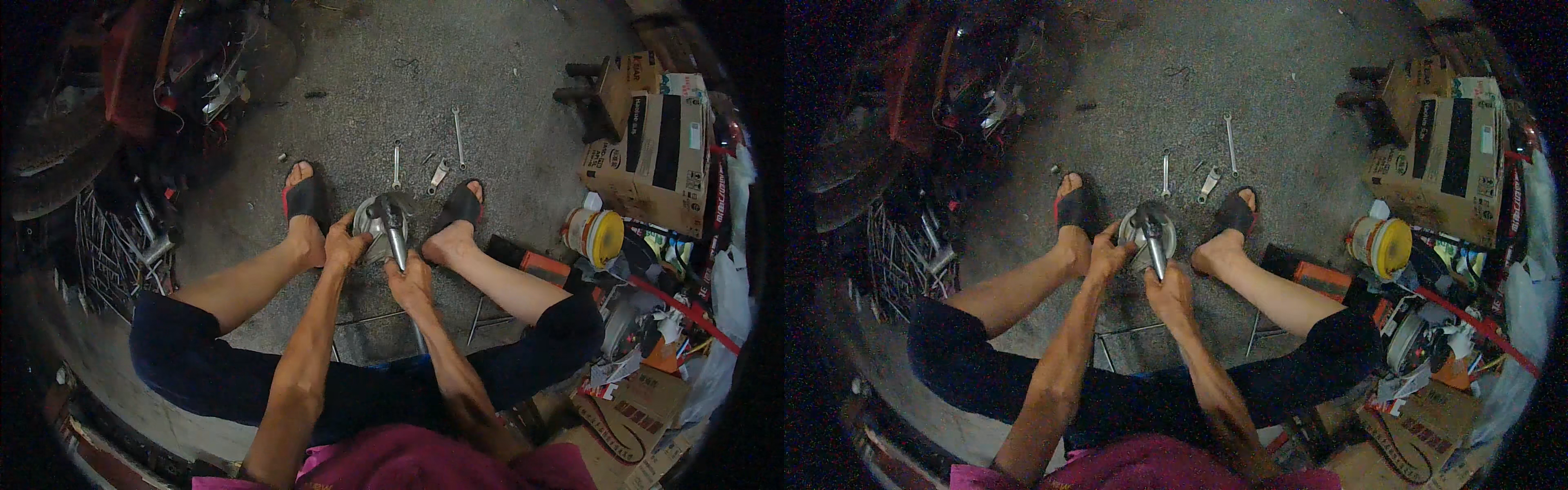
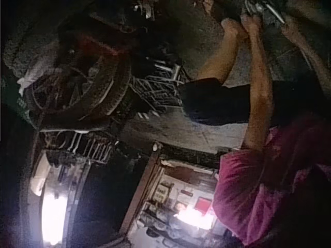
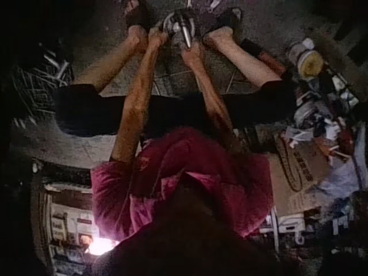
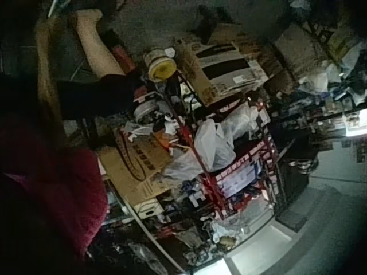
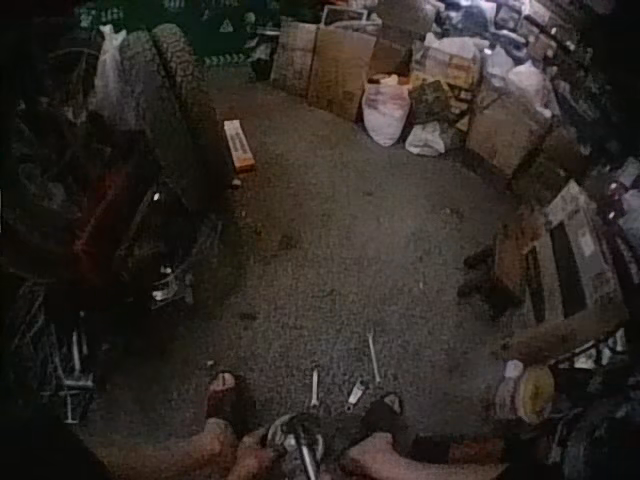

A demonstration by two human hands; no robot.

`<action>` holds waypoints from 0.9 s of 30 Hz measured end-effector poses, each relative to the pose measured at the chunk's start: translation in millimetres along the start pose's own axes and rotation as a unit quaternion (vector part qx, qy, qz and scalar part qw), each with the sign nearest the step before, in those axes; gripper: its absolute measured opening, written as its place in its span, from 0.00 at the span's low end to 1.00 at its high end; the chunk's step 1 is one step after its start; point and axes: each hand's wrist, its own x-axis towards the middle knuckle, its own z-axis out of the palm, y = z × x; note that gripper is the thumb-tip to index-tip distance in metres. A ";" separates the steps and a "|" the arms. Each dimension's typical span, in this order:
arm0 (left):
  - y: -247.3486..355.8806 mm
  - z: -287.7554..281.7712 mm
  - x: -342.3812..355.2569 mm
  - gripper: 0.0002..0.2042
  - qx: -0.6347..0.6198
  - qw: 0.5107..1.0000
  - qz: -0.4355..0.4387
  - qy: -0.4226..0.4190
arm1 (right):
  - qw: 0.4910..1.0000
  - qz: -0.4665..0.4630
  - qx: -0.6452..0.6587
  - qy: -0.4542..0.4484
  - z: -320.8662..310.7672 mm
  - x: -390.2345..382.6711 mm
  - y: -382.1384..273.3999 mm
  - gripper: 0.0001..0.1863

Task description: The person disassembles a circular metal mechanical part, likely a clutch or brake assembly, using a hammer and screwdriver. They remove internal components, clean them, and reassemble the unit on the floor of a workshop.

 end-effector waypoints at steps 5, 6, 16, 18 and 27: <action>23.5 0.4 -8.4 0.34 0.015 1.000 0.009 -0.004 | 0.992 -0.055 -0.006 0.113 -1.9 19.4 16.0 0.14; 27.9 0.8 -11.3 0.34 0.022 1.000 0.012 -0.004 | 0.994 -0.035 -0.035 0.102 -1.7 20.6 17.6 0.14; 27.0 11.8 -21.6 0.35 -0.028 1.000 0.009 -0.005 | 0.991 0.085 0.106 0.016 -31.1 4.6 10.0 0.17; 20.3 11.0 -26.1 0.34 -0.055 0.998 0.026 0.025 | 0.984 0.082 0.158 0.032 -32.6 7.9 23.8 0.13; 46.0 6.7 -50.6 0.35 0.041 0.998 0.023 0.044 | 0.956 0.139 0.257 0.022 -55.9 -3.9 15.6 0.09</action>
